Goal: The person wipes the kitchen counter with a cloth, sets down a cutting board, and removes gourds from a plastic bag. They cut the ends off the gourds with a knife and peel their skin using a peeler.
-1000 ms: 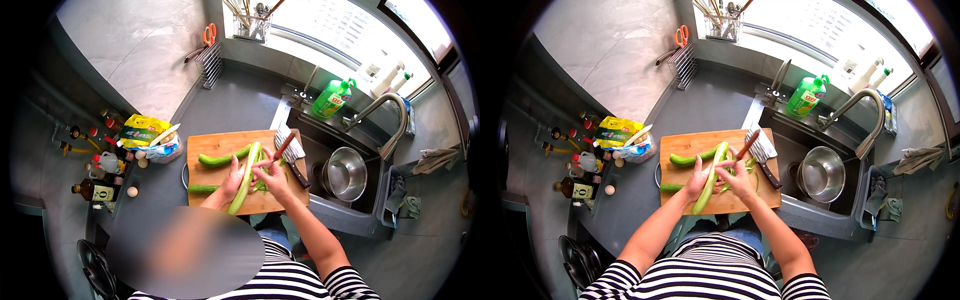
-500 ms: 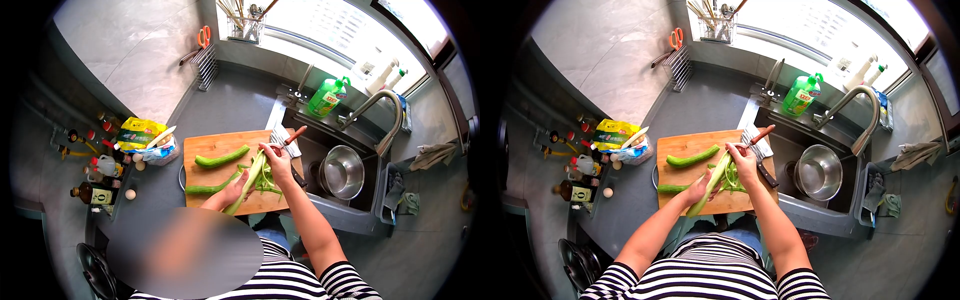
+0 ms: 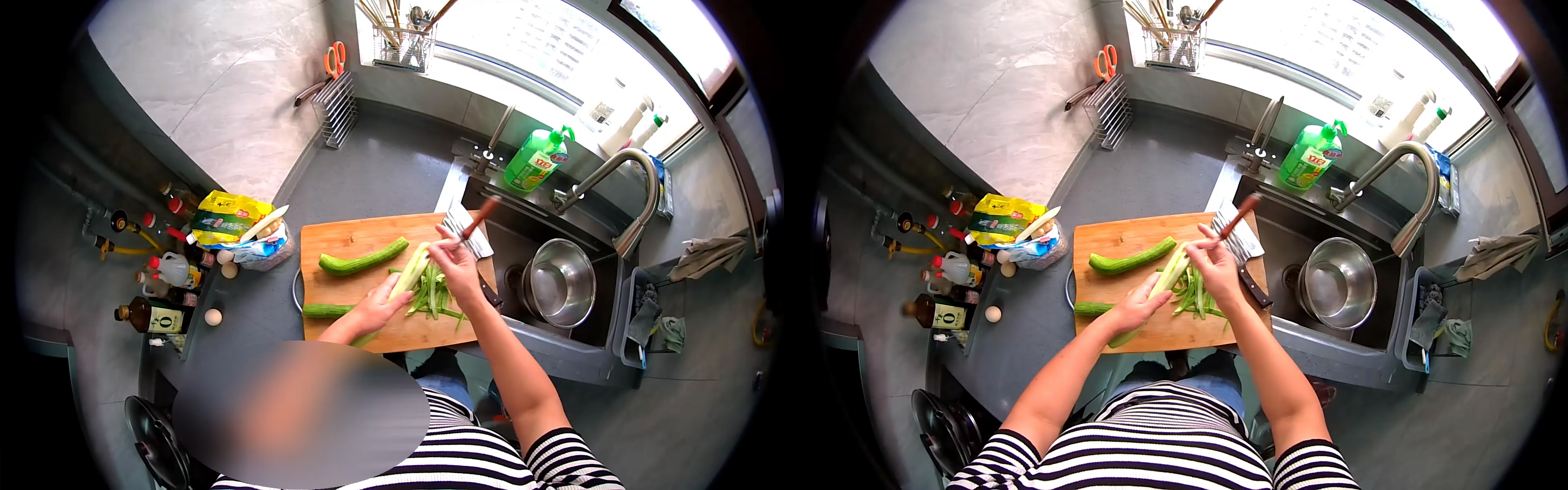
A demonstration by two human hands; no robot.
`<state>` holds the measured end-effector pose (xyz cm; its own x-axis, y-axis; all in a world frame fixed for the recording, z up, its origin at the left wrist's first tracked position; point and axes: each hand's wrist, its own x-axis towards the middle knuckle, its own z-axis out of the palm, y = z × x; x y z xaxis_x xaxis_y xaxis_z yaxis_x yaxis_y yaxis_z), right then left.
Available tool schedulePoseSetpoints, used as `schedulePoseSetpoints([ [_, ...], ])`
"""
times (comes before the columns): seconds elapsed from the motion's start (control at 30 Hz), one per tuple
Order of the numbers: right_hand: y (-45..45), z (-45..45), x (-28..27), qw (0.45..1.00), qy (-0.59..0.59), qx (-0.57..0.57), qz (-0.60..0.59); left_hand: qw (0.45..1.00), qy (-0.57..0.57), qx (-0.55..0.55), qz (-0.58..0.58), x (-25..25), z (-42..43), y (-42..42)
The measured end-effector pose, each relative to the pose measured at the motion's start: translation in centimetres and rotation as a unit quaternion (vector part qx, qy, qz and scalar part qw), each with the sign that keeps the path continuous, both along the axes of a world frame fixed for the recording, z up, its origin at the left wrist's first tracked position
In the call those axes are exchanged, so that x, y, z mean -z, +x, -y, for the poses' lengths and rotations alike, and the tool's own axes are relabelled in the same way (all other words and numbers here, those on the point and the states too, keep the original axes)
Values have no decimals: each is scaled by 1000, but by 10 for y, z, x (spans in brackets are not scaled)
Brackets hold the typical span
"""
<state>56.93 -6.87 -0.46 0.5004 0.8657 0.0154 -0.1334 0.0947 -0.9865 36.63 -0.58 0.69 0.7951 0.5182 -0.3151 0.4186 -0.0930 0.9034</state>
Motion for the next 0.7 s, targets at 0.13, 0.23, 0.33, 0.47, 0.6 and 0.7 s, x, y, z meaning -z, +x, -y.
schedulePoseSetpoints([
  [0.13, -26, 4, -33, 968, -27, -49, 244, 998, -30, 16, 49, -15, 4, 6],
  [0.23, -15, -5, -18, 998, -58, -20, 4, 998, -28, 29, 38, -18, 2, 3],
  [0.33, 0, -6, -17, 987, -93, 26, -128, 998, -9, 42, 48, -15, 1, -1],
  [0.47, 10, -5, -10, 973, -106, 62, -193, 997, 6, 55, 54, -22, 0, -3],
  [0.6, 21, 0, -5, 987, -130, 91, -42, 997, -12, 45, 68, -12, -3, -6],
  [0.7, 23, 10, 9, 950, -125, 72, 278, 996, -64, 23, 49, -4, -7, -5],
])
